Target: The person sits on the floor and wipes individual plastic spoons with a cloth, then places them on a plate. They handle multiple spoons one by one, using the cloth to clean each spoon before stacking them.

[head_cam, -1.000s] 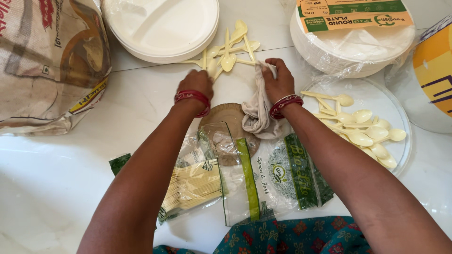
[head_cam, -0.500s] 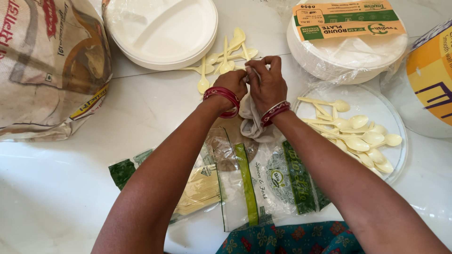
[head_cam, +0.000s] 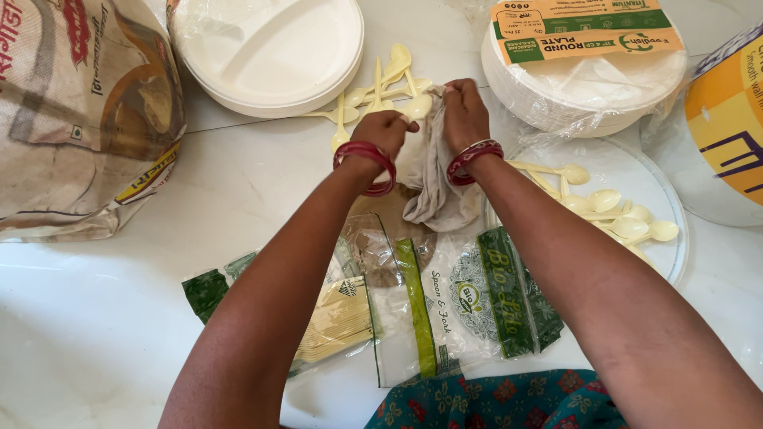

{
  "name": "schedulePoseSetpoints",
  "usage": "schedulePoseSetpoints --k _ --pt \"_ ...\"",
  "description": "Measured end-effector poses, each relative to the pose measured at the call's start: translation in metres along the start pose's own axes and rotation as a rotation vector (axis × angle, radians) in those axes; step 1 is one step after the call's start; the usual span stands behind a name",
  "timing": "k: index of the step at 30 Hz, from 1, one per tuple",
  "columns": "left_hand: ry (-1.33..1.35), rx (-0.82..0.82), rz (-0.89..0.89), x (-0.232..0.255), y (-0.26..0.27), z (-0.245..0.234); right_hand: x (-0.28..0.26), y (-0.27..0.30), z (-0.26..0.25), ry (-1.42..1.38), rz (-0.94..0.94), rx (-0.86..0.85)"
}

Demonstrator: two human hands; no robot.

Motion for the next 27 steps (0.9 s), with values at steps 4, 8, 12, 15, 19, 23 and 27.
schedulePoseSetpoints --k 4,8,12,15,19,23,27 --pt "0.672 -0.112 -0.465 -0.039 0.003 0.021 -0.015 0.007 0.008 -0.089 -0.041 0.008" --pt "1.002 -0.183 -0.497 -0.039 -0.001 0.039 -0.081 0.035 0.018 0.013 -0.427 0.044" --pt "1.012 -0.245 -0.530 -0.040 -0.005 0.042 -0.103 0.037 0.014 0.088 -0.390 0.009" --pt "1.004 -0.237 -0.512 -0.036 -0.007 0.039 -0.114 0.038 0.009 0.160 -0.424 0.008" --pt "0.925 -0.185 -0.528 -0.035 -0.003 0.038 -0.111 0.039 0.009 0.257 -0.459 0.033" --pt "0.869 -0.236 -0.527 -0.036 -0.001 0.042 -0.072 0.023 0.012 0.216 -0.289 -0.012" --pt "0.867 -0.202 -0.382 -0.027 -0.008 0.032 -0.052 0.008 -0.011 0.254 -0.228 0.168"
Point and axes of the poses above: each hand's wrist, its own y-axis away from the middle knuckle, its own z-axis out of the palm, x = y × z, the point moved 10 cm from there along -y, towards the middle knuckle, and after that the axes turned 6 degrees about -x, right-handed, at the moved point
